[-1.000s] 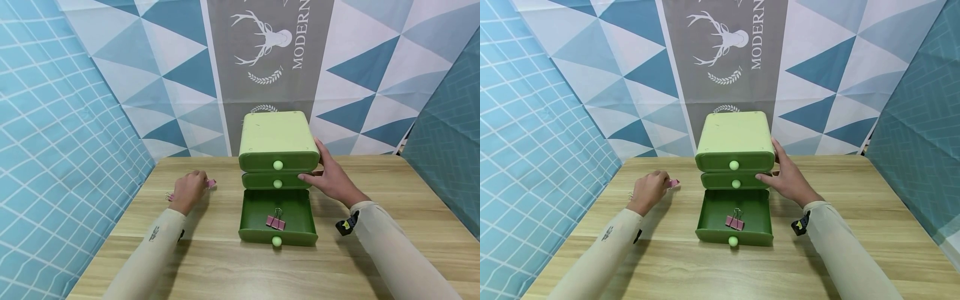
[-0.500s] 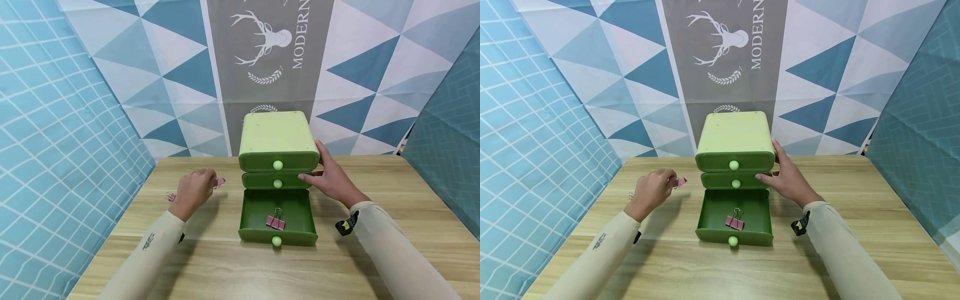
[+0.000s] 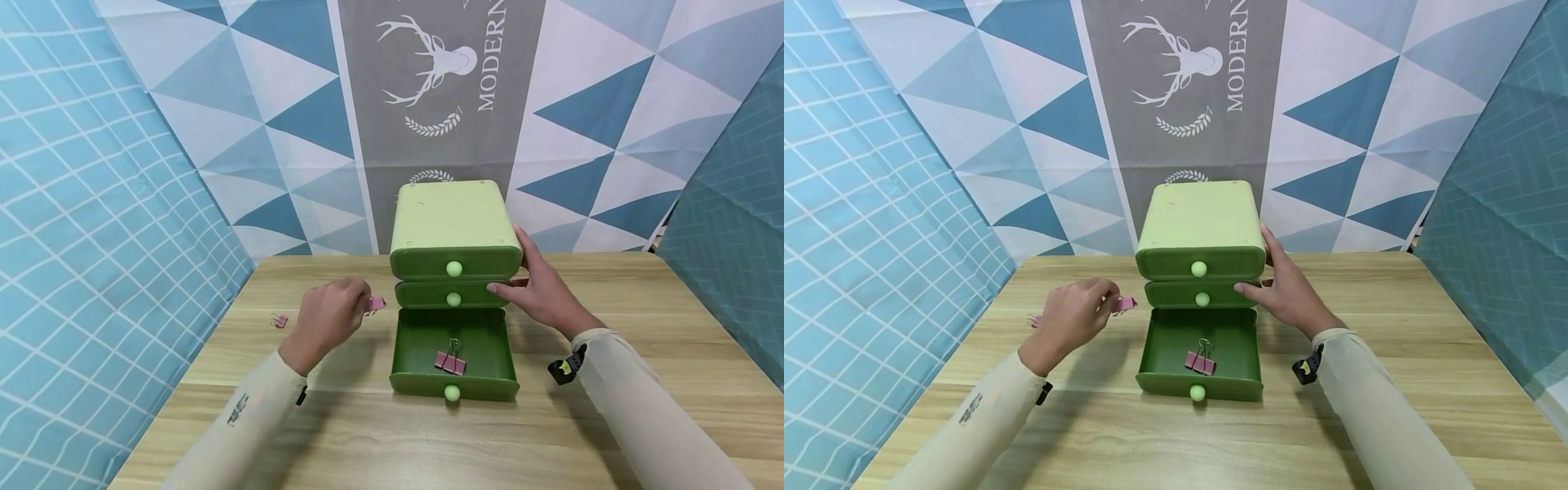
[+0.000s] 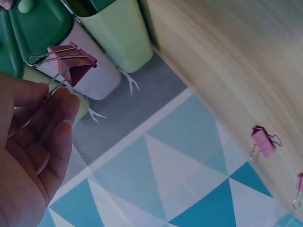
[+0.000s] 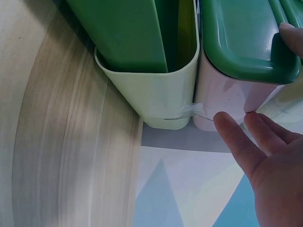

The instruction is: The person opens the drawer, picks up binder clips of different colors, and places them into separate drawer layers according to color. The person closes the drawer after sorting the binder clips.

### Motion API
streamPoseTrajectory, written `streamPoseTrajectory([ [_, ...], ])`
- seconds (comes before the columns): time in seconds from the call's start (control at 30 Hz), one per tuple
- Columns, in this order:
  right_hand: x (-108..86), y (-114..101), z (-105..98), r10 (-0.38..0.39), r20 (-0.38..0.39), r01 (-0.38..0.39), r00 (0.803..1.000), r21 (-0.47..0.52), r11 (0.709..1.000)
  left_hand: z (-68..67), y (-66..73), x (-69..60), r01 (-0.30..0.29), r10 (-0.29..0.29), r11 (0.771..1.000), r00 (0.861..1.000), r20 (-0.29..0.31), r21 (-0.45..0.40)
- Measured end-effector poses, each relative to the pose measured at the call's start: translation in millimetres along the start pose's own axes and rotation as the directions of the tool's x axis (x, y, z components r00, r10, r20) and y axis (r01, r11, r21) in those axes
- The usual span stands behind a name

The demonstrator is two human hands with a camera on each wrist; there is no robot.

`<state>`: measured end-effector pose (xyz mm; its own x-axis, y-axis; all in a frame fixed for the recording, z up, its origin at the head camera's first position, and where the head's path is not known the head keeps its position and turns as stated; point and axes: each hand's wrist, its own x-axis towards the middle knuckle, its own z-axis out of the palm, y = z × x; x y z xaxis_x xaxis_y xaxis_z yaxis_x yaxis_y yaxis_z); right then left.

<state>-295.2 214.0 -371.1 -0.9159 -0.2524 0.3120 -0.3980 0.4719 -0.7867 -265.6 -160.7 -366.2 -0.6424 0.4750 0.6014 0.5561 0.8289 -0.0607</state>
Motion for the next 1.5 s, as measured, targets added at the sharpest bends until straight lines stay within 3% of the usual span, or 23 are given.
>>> streamPoseTrajectory([
  [0.23,4.1,10,1,0.000,-0.008,0.000,1.000,-0.018,1.000,-3.0,10.3,0.5,-0.044,0.044,0.999,0.999,-0.018,-0.003],
  [0.7,3.3,15,0,-0.033,-0.014,0.033,0.999,-0.015,0.999,1.6,36.5,5.8,-0.065,0.065,0.997,0.998,-0.018,-0.030],
  [1.1,3.6,17,-1,-0.023,-0.020,0.023,1.000,-0.011,1.000,17.4,57.7,11.9,-0.045,0.046,0.998,0.999,0.021,-0.041],
  [1.5,2.7,17,0,-0.028,-0.019,0.028,0.999,-0.004,1.000,42.8,81.0,25.0,-0.106,0.104,0.994,0.991,0.088,0.027],
])
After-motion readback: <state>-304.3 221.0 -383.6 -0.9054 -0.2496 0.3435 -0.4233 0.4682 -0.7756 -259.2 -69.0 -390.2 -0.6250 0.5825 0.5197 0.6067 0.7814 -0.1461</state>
